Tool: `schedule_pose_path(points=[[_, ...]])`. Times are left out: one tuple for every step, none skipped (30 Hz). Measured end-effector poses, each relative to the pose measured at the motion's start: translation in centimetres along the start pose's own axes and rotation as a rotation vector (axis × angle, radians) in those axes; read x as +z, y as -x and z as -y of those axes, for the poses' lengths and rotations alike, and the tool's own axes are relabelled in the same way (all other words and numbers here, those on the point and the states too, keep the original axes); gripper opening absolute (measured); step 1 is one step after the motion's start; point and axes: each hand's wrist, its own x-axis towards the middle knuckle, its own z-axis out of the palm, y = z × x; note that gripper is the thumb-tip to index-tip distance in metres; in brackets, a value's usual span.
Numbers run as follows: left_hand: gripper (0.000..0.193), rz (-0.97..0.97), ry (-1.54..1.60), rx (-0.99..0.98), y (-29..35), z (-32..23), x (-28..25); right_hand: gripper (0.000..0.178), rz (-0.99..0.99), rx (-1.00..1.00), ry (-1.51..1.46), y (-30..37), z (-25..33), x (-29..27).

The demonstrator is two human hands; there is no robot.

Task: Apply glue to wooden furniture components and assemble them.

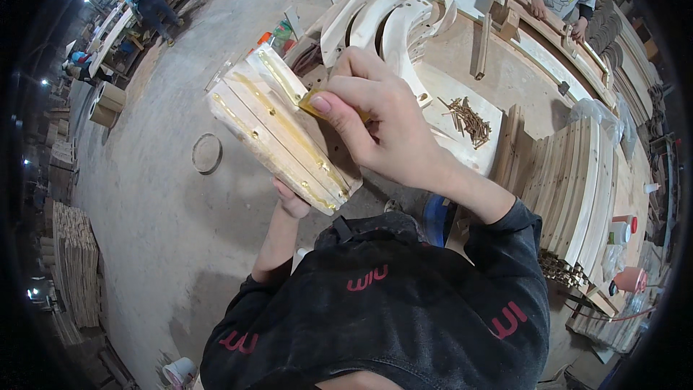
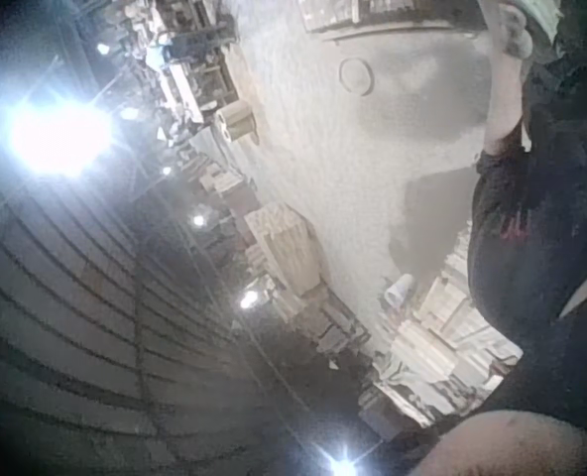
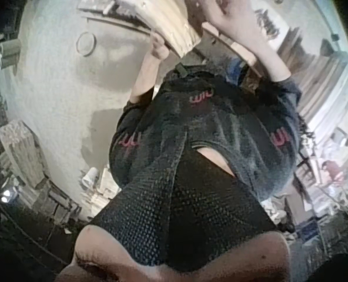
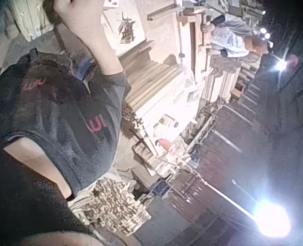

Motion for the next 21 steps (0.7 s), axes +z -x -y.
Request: schedule_pose_path(points=[[0.107,0.015,0.013,0.024,-0.1,0.1,-0.2,0.018,0.002,0.002,-0.003,0.1,-0.1,0.1],[0.106,0.031,0.026,0.046,-0.2,0.1,-0.4,0.018,0.004,-0.003,-0.003,0.2,-0.1,0.2],[0.106,0.028,0.027,0.043,-0.3,0.1,-0.5,0.018,0.005,-0.009,-0.004,0.3,-0.2,0.3],[0.104,0.012,0.036,0.053,-0.4,0.1,-0.5,0.018,0.007,-0.005,-0.006,0.3,-0.3,0.4],[0.103,-0.004,0.045,0.063,-0.5,0.0,-0.6,0.018,0.012,-0.007,-0.015,0.4,-0.3,0.6],[0.102,-0.020,0.054,0.073,-0.6,-0.1,-0.6,0.018,0.017,-0.009,-0.024,0.4,-0.3,0.7],[0.100,-0.036,0.063,0.083,-0.7,-0.2,-0.6,0.018,0.020,-0.006,-0.027,0.5,-0.3,0.8],[0.099,-0.053,0.073,0.094,-0.8,-0.3,-0.7,0.017,0.026,0.007,-0.029,0.5,-0.3,0.9],[0.098,-0.071,0.082,0.104,-0.9,-0.5,-0.7,0.017,0.034,0.019,-0.031,0.6,-0.4,1.0],[0.097,-0.089,0.092,0.115,-1.0,-0.6,-0.8,0.017,0.038,0.022,-0.033,0.6,-0.4,1.2],[0.096,-0.108,0.102,0.125,-1.1,-0.7,-0.8,0.017,0.042,0.007,-0.022,0.6,-0.5,1.3],[0.094,-0.127,0.112,0.135,-1.3,-0.9,-0.7,0.017,0.046,-0.007,-0.011,0.6,-0.6,1.3],[0.093,-0.147,0.123,0.144,-1.5,-1.1,-0.8,0.017,0.052,-0.003,-0.014,0.6,-0.8,1.4],[0.092,-0.170,0.132,0.154,-1.7,-1.3,-0.7,0.018,0.066,-0.019,-0.015,0.7,-0.9,1.5],[0.091,-0.192,0.142,0.164,-1.8,-1.6,-0.7,0.020,0.079,-0.036,-0.016,0.7,-1.0,1.5],[0.090,-0.215,0.151,0.175,-1.9,-1.9,-0.6,0.020,0.087,-0.032,-0.021,0.8,-1.0,1.6],[0.089,-0.236,0.159,0.187,-2.0,-2.1,-0.5,0.020,0.094,-0.034,-0.028,0.9,-1.0,1.7],[0.088,-0.256,0.166,0.199,-2.2,-2.4,-0.5,0.020,0.101,-0.036,-0.035,0.9,-1.1,1.8],[0.087,-0.276,0.173,0.212,-2.3,-2.7,-0.4,0.020,0.106,-0.035,-0.039,0.9,-1.1,1.9],[0.087,-0.294,0.182,0.223,-2.6,-2.9,-0.3,0.019,0.108,-0.049,-0.045,0.9,-1.3,2.0],[0.087,-0.299,0.184,0.221,-3.0,-3.2,-0.1,0.019,0.111,-0.064,-0.051,0.9,-1.5,2.1]])
